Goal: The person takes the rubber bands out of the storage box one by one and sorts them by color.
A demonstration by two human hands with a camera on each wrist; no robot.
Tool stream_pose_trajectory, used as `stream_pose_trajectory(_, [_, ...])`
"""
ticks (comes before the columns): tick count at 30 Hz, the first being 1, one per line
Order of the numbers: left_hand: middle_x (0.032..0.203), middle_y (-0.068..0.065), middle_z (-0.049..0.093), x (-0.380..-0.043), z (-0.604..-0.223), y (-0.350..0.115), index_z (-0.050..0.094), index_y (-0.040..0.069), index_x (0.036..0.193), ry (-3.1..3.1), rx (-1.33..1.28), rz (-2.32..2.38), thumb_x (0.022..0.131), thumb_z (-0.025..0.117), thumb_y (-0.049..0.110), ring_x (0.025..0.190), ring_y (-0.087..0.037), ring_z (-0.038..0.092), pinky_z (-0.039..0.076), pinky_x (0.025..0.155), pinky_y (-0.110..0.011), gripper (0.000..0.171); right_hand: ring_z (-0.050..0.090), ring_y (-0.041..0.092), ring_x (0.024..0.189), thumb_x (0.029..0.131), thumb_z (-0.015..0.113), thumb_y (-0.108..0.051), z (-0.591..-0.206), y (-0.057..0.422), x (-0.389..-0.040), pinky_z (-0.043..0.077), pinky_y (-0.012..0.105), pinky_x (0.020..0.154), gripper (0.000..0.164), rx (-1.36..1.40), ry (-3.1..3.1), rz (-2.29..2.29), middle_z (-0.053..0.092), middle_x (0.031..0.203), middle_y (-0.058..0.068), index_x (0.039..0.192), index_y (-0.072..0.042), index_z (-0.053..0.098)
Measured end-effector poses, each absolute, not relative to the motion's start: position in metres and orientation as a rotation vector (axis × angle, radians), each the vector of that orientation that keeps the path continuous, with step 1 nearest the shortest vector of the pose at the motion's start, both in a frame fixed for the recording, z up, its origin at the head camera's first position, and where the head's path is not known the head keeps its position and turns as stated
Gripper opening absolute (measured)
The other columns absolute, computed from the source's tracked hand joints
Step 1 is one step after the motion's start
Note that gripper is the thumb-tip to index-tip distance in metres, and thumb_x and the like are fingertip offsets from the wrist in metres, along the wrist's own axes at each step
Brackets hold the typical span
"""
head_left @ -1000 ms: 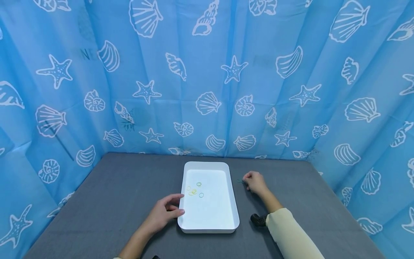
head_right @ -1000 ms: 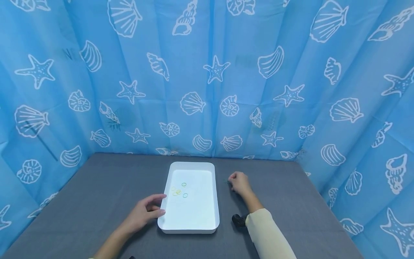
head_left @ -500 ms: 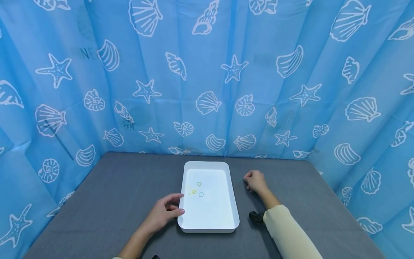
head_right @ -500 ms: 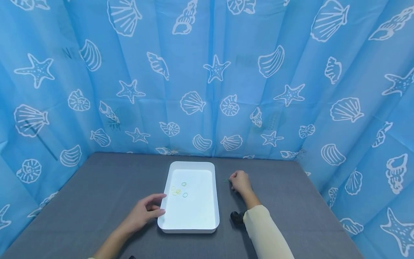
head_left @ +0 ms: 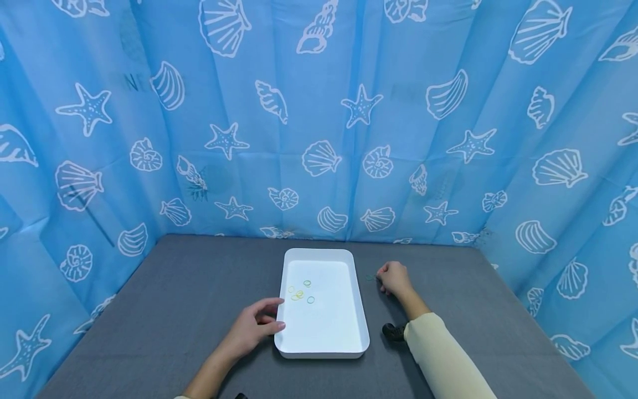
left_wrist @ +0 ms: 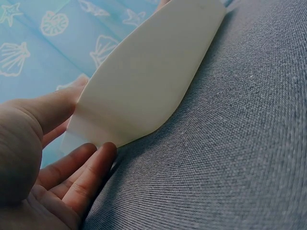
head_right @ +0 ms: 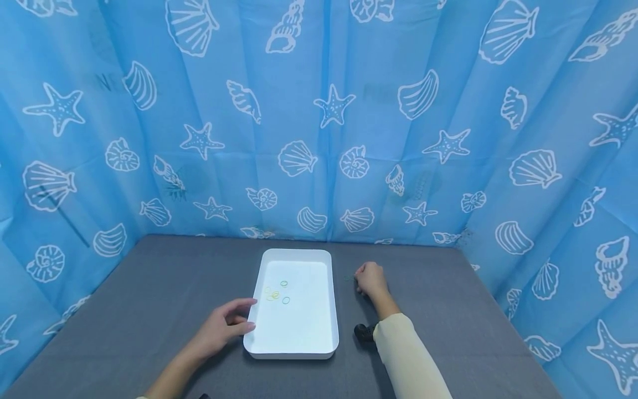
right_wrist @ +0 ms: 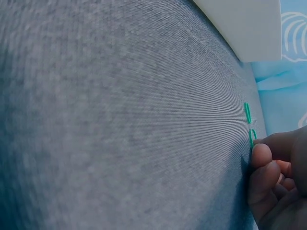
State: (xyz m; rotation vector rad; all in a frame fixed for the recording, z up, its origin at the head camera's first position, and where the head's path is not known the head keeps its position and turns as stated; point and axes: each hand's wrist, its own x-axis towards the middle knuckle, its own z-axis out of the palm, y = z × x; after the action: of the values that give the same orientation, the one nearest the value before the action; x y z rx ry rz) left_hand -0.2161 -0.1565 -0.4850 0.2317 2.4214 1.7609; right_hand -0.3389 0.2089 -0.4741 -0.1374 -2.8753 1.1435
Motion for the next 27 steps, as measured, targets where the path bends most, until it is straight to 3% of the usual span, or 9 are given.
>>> stream_pose_trajectory(15, [0.12,-0.011,0.059,-0.217,-0.486,-0.156,0.059,0.014,0.132,2.419,0.217,1.758,0.083,0.079,0.025,0.089,-0.021,0.06,0.049,0.073,-0.034,0.054,0.054,0.015,0.048,0.092,0.061,-0.003,-0.475,0.213,-0.335,0.045,0.029,0.045,0.008,-0.186,-2.74,1.411,0.059,0.068,0.01,0.093,0.004,0.063])
stream_pose_trajectory(22, [0.119,-0.013,0.059,-0.217,-0.488,-0.156,0.059,0.011,0.132,2.415,0.247,1.782,0.082,0.079,0.022,0.089,-0.021,0.06,0.049,0.072,-0.035,0.055,0.053,0.013,0.05,0.093,0.058,-0.002,-0.472,0.214,-0.328,0.043,0.026,0.046,0.012,-0.176,-2.643,1.589,0.058,0.07,0.009,0.1,0.008,0.061])
stream_pose_trajectory(27, [0.119,-0.013,0.059,-0.218,-0.488,-0.156,0.058,0.01,0.133,2.419,0.255,1.77,0.083,0.079,0.023,0.089,-0.021,0.06,0.049,0.071,-0.034,0.056,0.055,0.011,0.057,0.095,0.057,-0.003,-0.466,0.212,-0.324,0.046,0.024,0.051,0.019,-0.191,-2.559,1.767,0.061,0.081,0.014,0.11,0.009,0.058])
